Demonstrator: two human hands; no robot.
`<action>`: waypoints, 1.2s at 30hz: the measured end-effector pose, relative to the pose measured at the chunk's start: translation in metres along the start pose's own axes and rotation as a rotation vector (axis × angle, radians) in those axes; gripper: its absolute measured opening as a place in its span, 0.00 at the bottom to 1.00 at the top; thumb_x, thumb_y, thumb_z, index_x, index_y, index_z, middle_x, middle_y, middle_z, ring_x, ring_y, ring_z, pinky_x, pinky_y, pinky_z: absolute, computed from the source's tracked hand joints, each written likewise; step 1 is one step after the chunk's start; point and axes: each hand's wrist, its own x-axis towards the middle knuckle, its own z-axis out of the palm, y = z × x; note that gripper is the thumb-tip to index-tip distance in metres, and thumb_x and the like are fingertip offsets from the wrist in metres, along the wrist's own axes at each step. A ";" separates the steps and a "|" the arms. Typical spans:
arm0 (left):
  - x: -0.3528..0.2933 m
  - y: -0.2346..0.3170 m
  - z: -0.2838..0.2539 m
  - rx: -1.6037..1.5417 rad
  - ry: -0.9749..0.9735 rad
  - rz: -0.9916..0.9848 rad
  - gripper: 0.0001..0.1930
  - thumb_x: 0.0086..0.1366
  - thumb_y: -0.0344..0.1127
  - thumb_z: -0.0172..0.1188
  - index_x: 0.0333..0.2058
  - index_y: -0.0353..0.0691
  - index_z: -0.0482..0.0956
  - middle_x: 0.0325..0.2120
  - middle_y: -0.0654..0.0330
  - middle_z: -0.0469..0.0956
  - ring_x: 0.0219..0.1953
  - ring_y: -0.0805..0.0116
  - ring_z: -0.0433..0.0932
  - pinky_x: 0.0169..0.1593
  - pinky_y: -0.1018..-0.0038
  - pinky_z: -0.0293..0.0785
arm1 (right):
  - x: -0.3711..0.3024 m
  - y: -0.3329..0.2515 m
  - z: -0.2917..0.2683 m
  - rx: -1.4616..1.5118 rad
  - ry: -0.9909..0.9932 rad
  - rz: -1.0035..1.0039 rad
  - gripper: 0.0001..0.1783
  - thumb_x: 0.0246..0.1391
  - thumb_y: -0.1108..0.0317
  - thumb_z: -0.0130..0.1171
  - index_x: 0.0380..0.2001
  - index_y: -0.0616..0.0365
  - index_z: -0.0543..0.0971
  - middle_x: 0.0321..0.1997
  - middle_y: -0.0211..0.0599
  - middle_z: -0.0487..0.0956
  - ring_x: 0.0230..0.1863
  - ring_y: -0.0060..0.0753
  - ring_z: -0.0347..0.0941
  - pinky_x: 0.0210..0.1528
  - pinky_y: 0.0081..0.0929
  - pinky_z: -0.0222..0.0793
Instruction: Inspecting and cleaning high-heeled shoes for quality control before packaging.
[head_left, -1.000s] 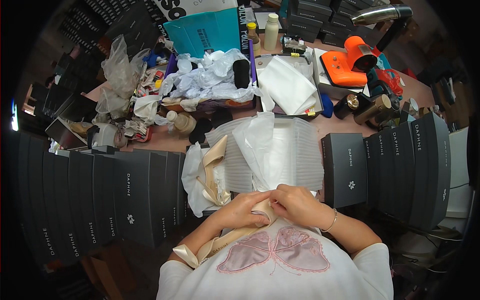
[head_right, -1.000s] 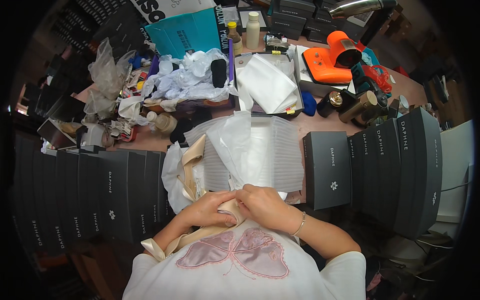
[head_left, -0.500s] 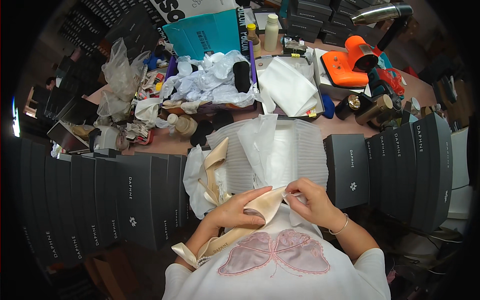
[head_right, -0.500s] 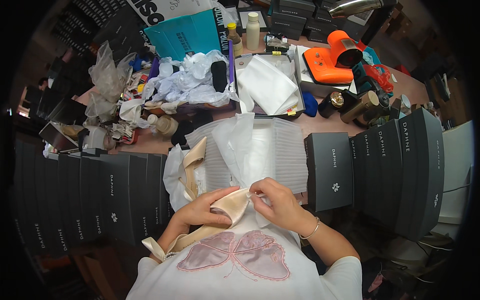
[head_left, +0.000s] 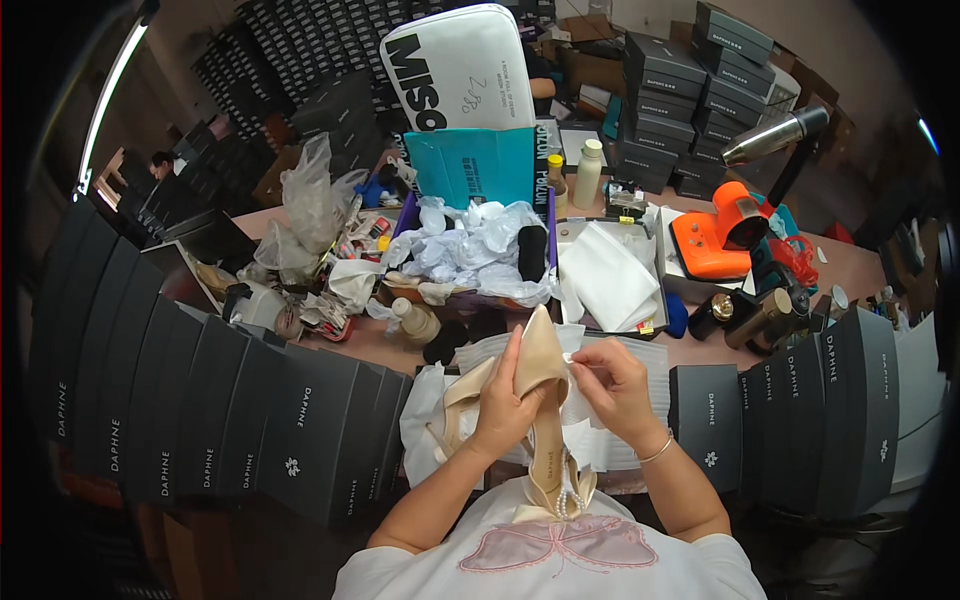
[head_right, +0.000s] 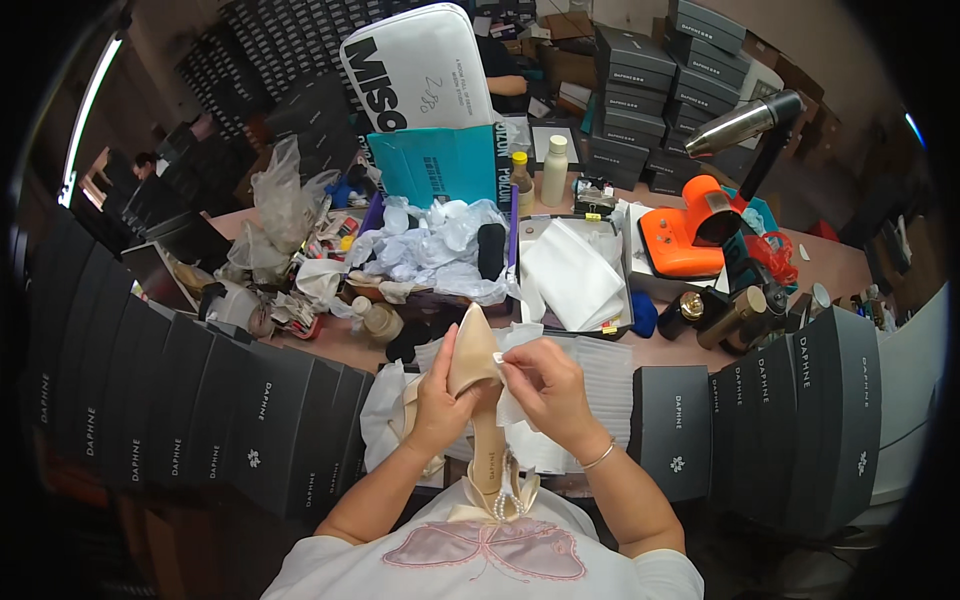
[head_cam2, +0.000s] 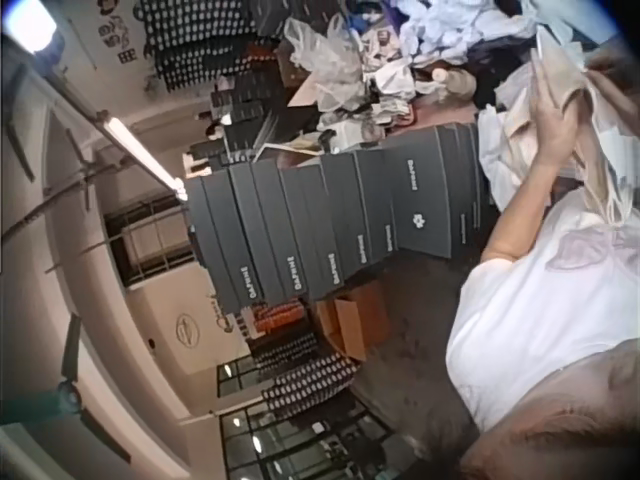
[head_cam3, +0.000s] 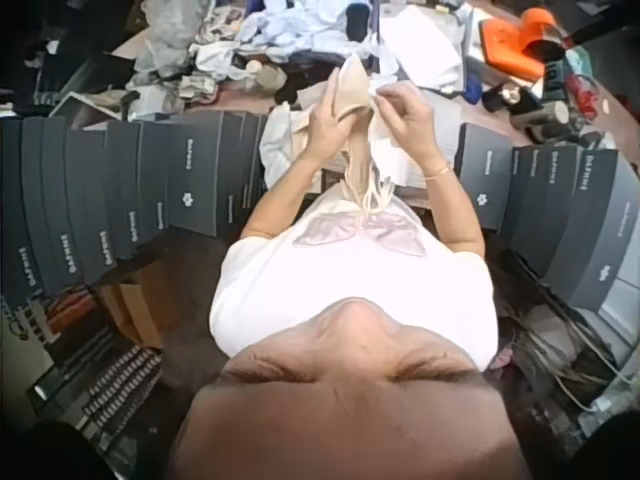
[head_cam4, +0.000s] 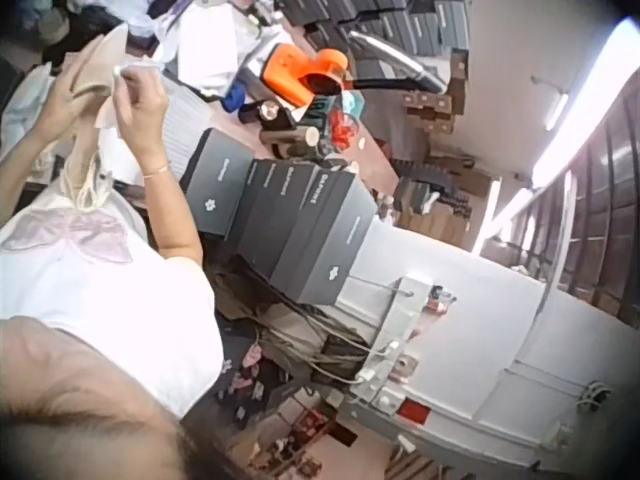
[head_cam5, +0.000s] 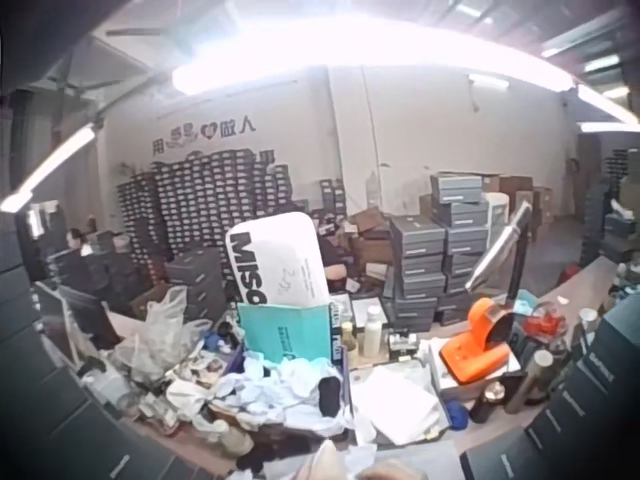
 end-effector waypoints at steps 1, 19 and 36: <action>-0.008 0.003 0.003 0.023 0.004 0.013 0.41 0.55 0.28 0.67 0.65 0.37 0.54 0.51 0.45 0.71 0.50 0.53 0.75 0.51 0.66 0.71 | -0.003 0.000 0.001 -0.028 -0.013 -0.012 0.06 0.49 0.78 0.62 0.33 0.62 0.78 0.30 0.35 0.75 0.25 0.20 0.72 0.24 0.17 0.67; -0.022 0.013 -0.005 0.039 0.040 -0.024 0.39 0.51 0.20 0.62 0.63 0.35 0.59 0.46 0.44 0.74 0.46 0.50 0.77 0.48 0.67 0.73 | -0.024 -0.003 0.030 -0.265 -0.121 -0.225 0.13 0.46 0.73 0.65 0.38 0.58 0.79 0.31 0.36 0.74 0.30 0.37 0.73 0.32 0.30 0.71; -0.027 0.016 -0.005 0.048 0.043 -0.031 0.37 0.51 0.19 0.61 0.62 0.35 0.61 0.47 0.43 0.74 0.47 0.52 0.77 0.48 0.67 0.73 | -0.023 -0.014 0.026 -0.293 -0.190 -0.277 0.10 0.45 0.75 0.65 0.33 0.59 0.79 0.29 0.37 0.75 0.28 0.39 0.73 0.29 0.31 0.69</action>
